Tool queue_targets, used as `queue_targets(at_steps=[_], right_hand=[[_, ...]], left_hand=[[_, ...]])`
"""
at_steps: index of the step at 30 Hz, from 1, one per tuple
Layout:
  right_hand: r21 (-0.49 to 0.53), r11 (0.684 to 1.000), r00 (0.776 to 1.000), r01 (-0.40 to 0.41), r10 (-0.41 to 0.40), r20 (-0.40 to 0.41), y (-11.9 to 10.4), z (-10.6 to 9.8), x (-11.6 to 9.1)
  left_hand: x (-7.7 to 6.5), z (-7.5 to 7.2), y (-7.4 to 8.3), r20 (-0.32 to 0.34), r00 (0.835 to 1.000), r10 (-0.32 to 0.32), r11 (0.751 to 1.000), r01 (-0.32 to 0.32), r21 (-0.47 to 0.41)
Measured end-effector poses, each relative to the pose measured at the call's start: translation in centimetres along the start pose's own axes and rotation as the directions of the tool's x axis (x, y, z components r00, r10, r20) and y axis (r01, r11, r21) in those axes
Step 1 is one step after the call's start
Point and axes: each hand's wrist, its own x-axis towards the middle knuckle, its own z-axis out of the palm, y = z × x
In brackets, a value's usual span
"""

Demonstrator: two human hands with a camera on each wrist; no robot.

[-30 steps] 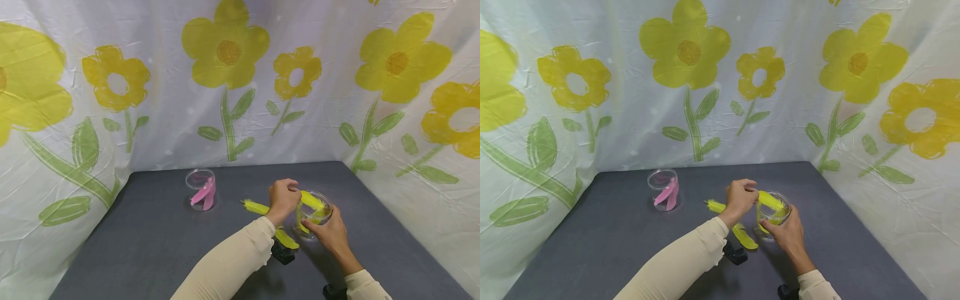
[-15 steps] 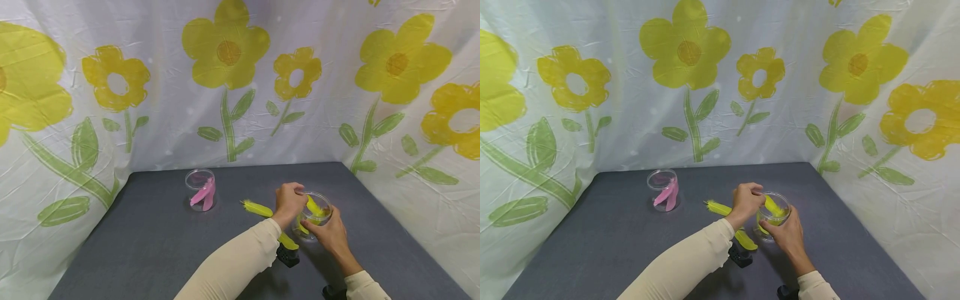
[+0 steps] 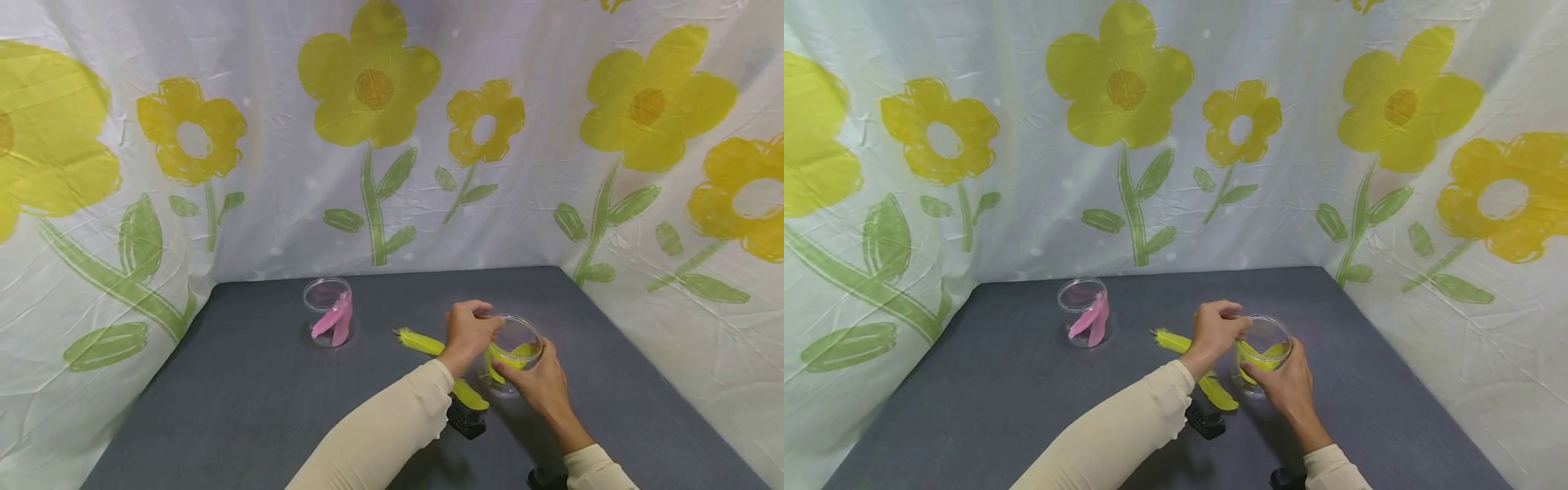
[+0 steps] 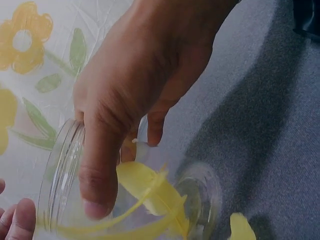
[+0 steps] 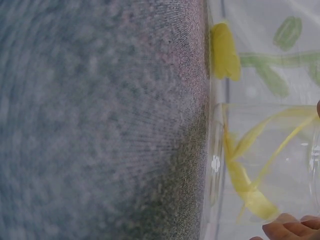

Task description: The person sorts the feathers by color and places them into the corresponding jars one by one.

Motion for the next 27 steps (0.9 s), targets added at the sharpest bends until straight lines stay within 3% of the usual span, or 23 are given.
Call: queue_targets(at_steps=[6, 10, 14, 22, 27], right_hand=[[0.001, 1.0, 1.0, -0.018, 0.018, 0.0, 0.0, -0.1, 0.1], [-0.004, 1.0, 1.0, -0.012, 0.012, -0.025, 0.0, -0.1, 0.1], [-0.008, 1.0, 0.998, 0.009, -0.009, -0.055, 0.2, 0.0, 0.2], [-0.005, 1.0, 0.999, 0.004, -0.004, -0.044, 0.2, 0.0, 0.1], [0.004, 1.0, 0.999, 0.003, -0.002, -0.041, 0.1, 0.2, 0.2]], left_hand=[[0.7, -1.5, -0.6, -0.041, 0.999, 0.002, 0.998, -0.004, -0.063], [1.6, -3.1, -1.3, -0.077, 0.997, -0.026, 0.989, 0.015, -0.145], [2.3, -4.6, -1.8, -0.12, 0.991, -0.054, 0.984, 0.032, -0.173], [3.6, -8.1, -3.4, -0.199, 0.977, -0.074, 0.975, 0.029, -0.222], [4.5, -10.2, -4.9, -0.275, 0.956, -0.105, 0.973, 0.042, -0.226]])
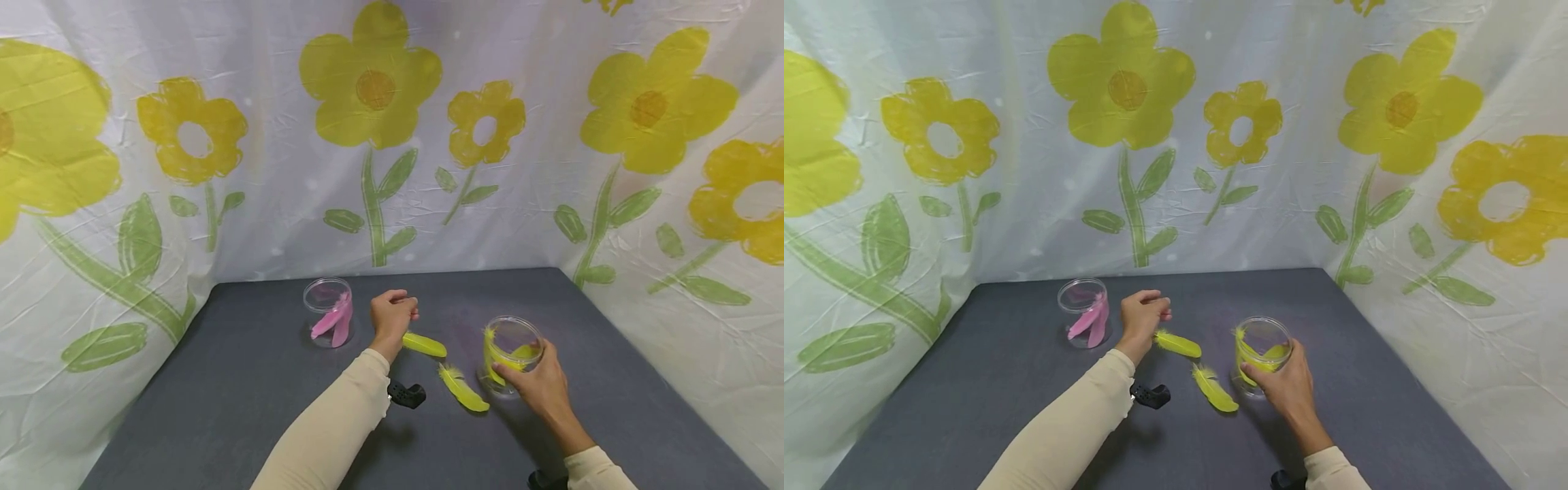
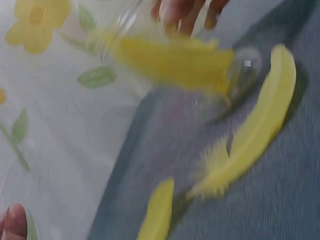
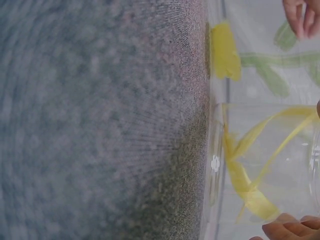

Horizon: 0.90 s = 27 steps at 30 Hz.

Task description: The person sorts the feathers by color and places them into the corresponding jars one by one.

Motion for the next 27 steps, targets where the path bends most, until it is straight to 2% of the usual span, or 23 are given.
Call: queue_targets(at_steps=[8, 18, 23, 27], right_hand=[[-0.004, 1.0, 1.0, -0.014, 0.014, 0.002, -0.1, 0.0, -0.1], [-0.008, 1.0, 1.0, -0.01, 0.01, 0.015, -0.2, 0.0, -0.2], [0.0, 1.0, 1.0, -0.004, 0.004, 0.008, -0.2, 0.0, -0.1], [-0.01, 1.0, 1.0, -0.012, 0.012, 0.012, -0.2, -0.1, -0.1]], left_hand=[[1.6, -2.1, -2.6, -0.096, 0.995, -0.031, 1.0, 0.031, 0.001], [1.9, -3.3, -5.4, -0.166, 0.981, -0.1, 0.989, 0.115, 0.088], [2.1, -3.4, -6.2, -0.185, 0.975, -0.123, 0.974, 0.154, 0.167], [2.1, -3.4, -6.7, -0.189, 0.967, -0.172, 0.953, 0.212, 0.216]])
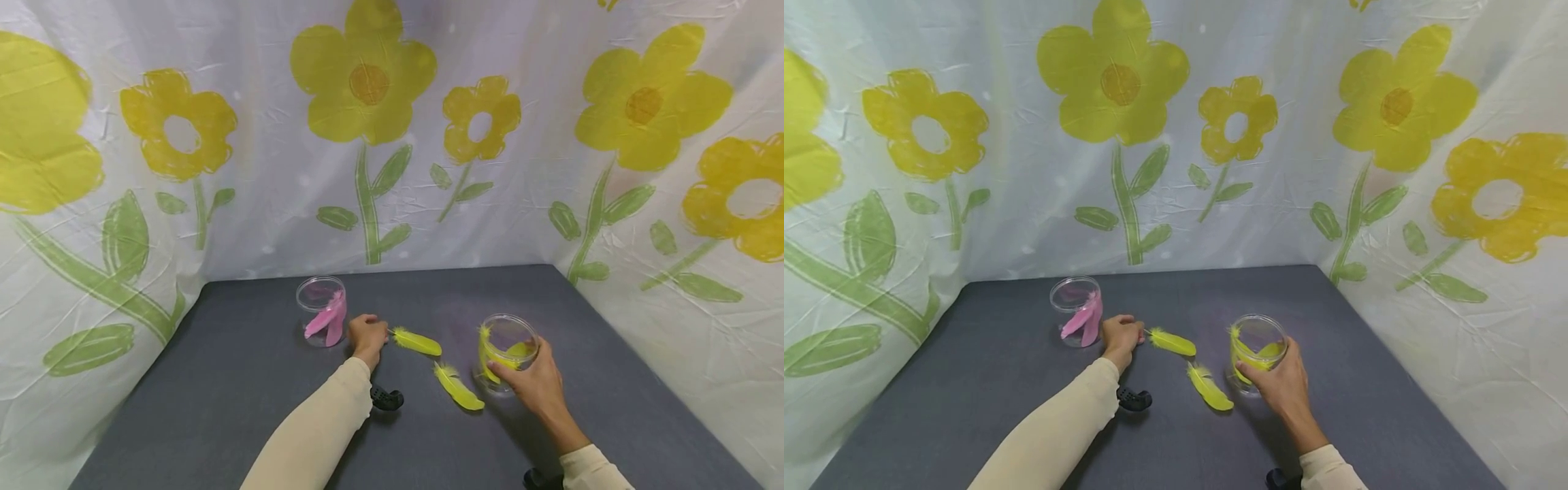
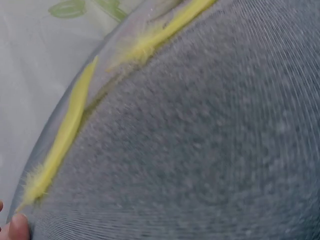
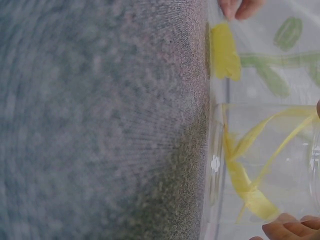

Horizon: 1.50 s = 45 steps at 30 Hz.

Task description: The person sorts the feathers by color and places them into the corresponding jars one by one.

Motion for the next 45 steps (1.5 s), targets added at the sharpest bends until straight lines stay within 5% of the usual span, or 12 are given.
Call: queue_targets(at_steps=[20, 32, 45], right_hand=[[-0.001, 1.0, 0.999, 0.004, -0.004, 0.041, 0.1, -0.1, 0.2], [-0.011, 1.0, 0.999, 0.003, -0.003, 0.036, 0.1, -0.1, 0.1], [-0.006, 1.0, 1.0, -0.001, 0.001, 0.021, 0.1, 0.0, 0.1]], left_hand=[[0.1, 1.1, 0.0, 0.031, 0.999, -0.019, 0.996, 0.016, 0.083], [-0.2, 1.3, -0.2, 0.03, 0.999, -0.034, 0.999, 0.035, -0.03], [-1.1, 1.1, 3.9, 0.111, 0.985, 0.13, 0.986, -0.116, -0.123]])
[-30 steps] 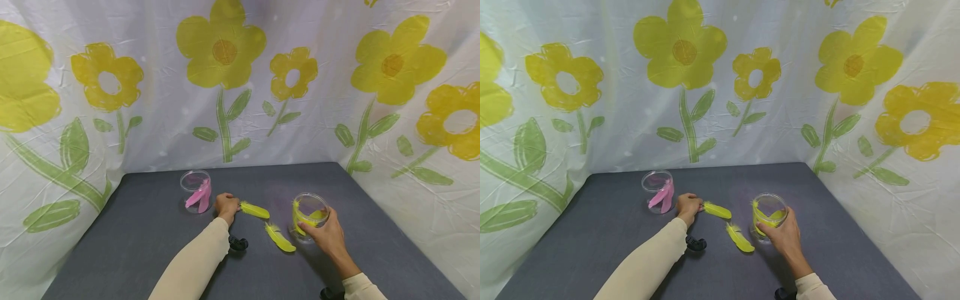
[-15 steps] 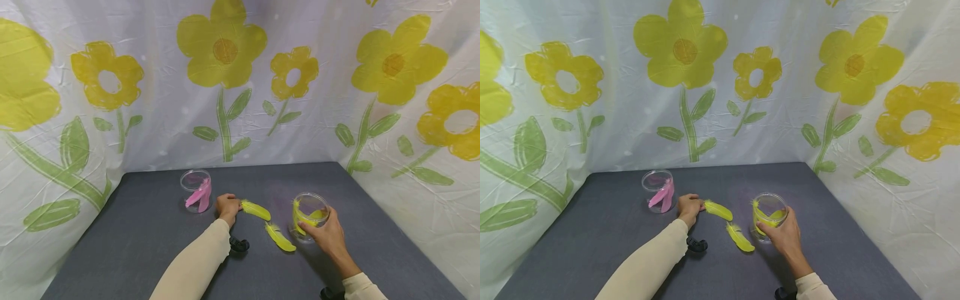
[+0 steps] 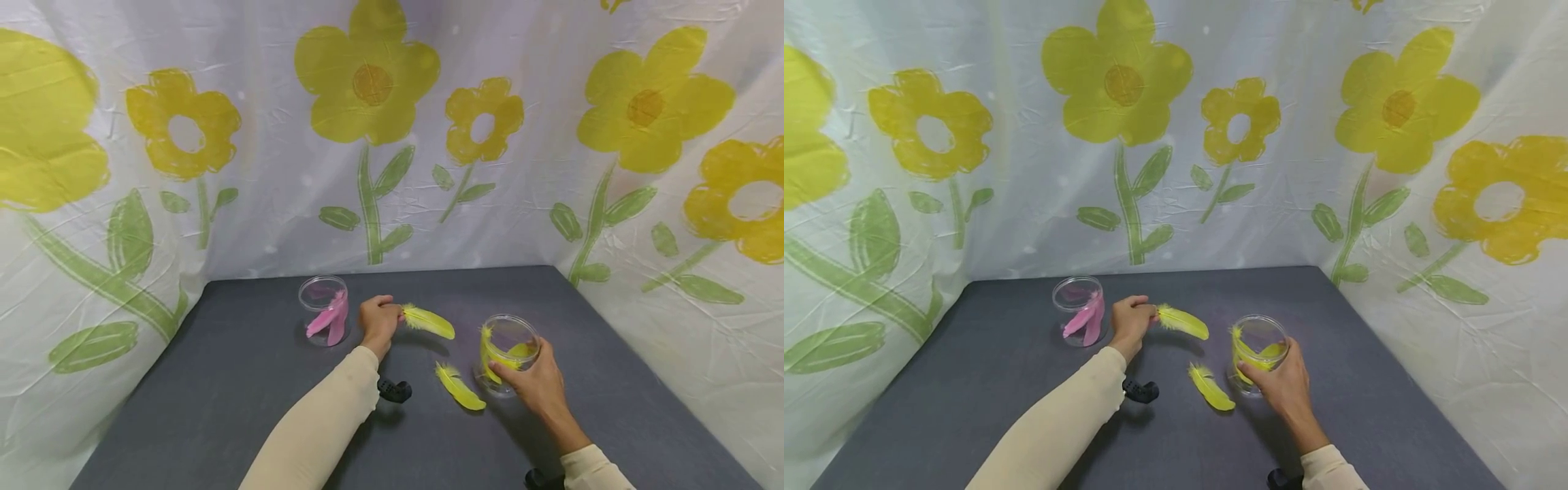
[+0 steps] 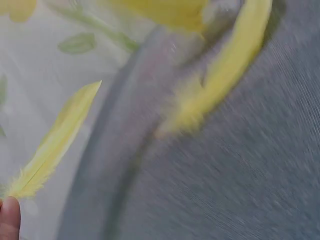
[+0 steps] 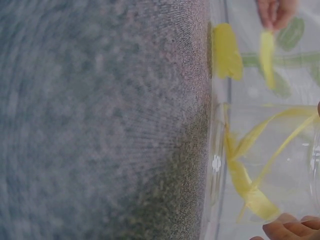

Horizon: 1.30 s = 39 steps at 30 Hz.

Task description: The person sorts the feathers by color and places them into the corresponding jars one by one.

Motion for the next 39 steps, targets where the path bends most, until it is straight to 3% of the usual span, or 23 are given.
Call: queue_targets(at_steps=[4, 10, 19, 31, 39], right_hand=[[0.003, 1.0, 1.0, -0.002, 0.003, -0.01, -0.1, 0.0, 0.0], [0.002, 1.0, 1.0, 0.0, 0.0, -0.014, -0.1, 0.1, -0.1], [0.011, 1.0, 1.0, 0.01, -0.01, -0.004, -0.2, 0.0, -0.2], [-0.006, 1.0, 1.0, 0.0, 0.0, 0.004, 0.0, 0.1, -0.1], [-0.007, 1.0, 1.0, 0.001, 0.0, 0.018, 0.0, 0.0, -0.1]], left_hand=[[-0.5, 0.5, 2.0, 0.046, 0.997, 0.061, 0.997, -0.059, -0.044], [-1.7, 1.1, 4.8, 0.117, 0.988, 0.102, 0.986, -0.085, -0.14], [-3.9, 2.3, 8.0, 0.179, 0.972, 0.154, 0.975, -0.12, -0.187], [-6.8, 5.7, 7.5, 0.243, 0.937, 0.251, 0.966, -0.224, -0.131], [-8.3, 7.3, 7.0, 0.262, 0.914, 0.31, 0.948, -0.318, -0.013]])
